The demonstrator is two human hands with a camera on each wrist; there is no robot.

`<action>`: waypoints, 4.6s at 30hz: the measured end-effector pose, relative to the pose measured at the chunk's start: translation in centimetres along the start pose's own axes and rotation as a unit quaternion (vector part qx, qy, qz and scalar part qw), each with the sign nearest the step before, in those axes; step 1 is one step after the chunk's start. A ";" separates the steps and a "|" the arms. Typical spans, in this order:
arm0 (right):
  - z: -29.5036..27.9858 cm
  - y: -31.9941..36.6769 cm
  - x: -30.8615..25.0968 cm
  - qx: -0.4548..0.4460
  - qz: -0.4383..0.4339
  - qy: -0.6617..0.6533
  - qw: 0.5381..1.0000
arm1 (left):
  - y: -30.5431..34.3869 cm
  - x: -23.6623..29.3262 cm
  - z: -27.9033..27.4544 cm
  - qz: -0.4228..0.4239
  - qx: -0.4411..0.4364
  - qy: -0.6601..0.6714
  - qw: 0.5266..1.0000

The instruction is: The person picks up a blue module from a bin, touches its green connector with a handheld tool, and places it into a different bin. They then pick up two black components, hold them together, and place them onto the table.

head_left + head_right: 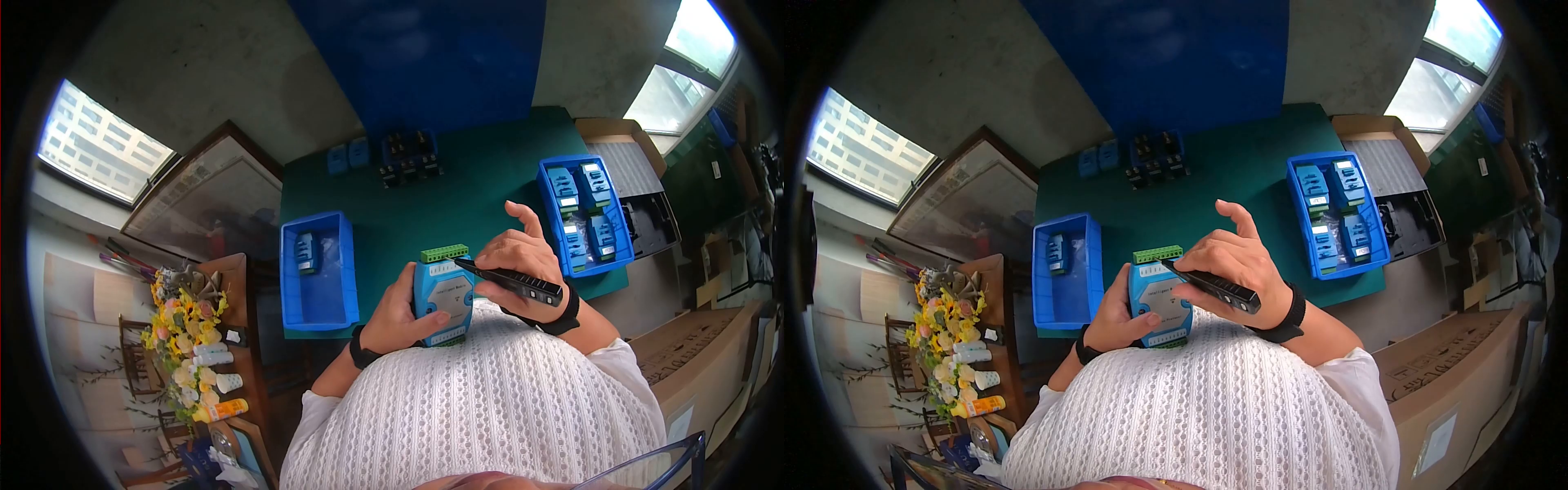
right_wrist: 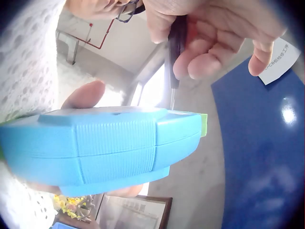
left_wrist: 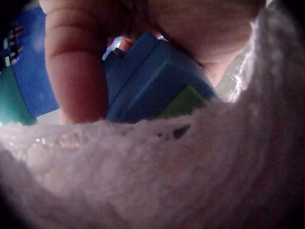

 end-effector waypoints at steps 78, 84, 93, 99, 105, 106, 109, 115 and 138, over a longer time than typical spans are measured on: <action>-1.2 4.0 8.1 0.231 0.337 -0.327 0.852 | -2.8 -5.4 -2.7 -0.176 0.055 0.561 0.807; 1.2 6.6 9.6 0.209 0.442 -0.363 0.793 | -2.9 -3.9 -1.6 -0.195 0.012 0.612 0.767; 1.7 4.4 4.4 0.133 0.267 -0.339 0.892 | -3.0 -2.6 -1.4 -0.138 0.044 0.592 0.793; 2.1 4.1 2.5 0.055 0.145 -0.249 0.956 | -2.7 -1.7 -1.2 -0.119 0.020 0.543 0.831; 2.6 3.8 2.2 0.030 0.127 -0.215 0.968 | -2.3 -1.9 -1.0 -0.097 0.029 0.526 0.844; 2.7 3.9 2.1 0.025 0.119 -0.213 0.969 | -2.3 -2.1 -1.0 -0.099 0.032 0.529 0.843; 2.7 3.9 2.0 0.029 0.105 -0.211 0.971 | -2.2 -2.3 -1.0 -0.103 0.038 0.525 0.844; 3.0 3.9 1.9 0.024 0.106 -0.196 0.974 | -2.2 -2.6 -1.0 -0.110 0.047 0.528 0.841; 3.2 3.0 1.2 -0.020 0.082 -0.107 0.991 | -2.2 -3.2 -2.0 -0.097 0.118 0.440 0.885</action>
Point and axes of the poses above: each hand's wrist, its own y-axis away from the middle knuckle, its own z-axis out of the palm, x = y × z, the point moved 9 cm from there along -y, towards the middle knuckle, and after that the axes turned 10 degrees about x, right-handed, at the moved point
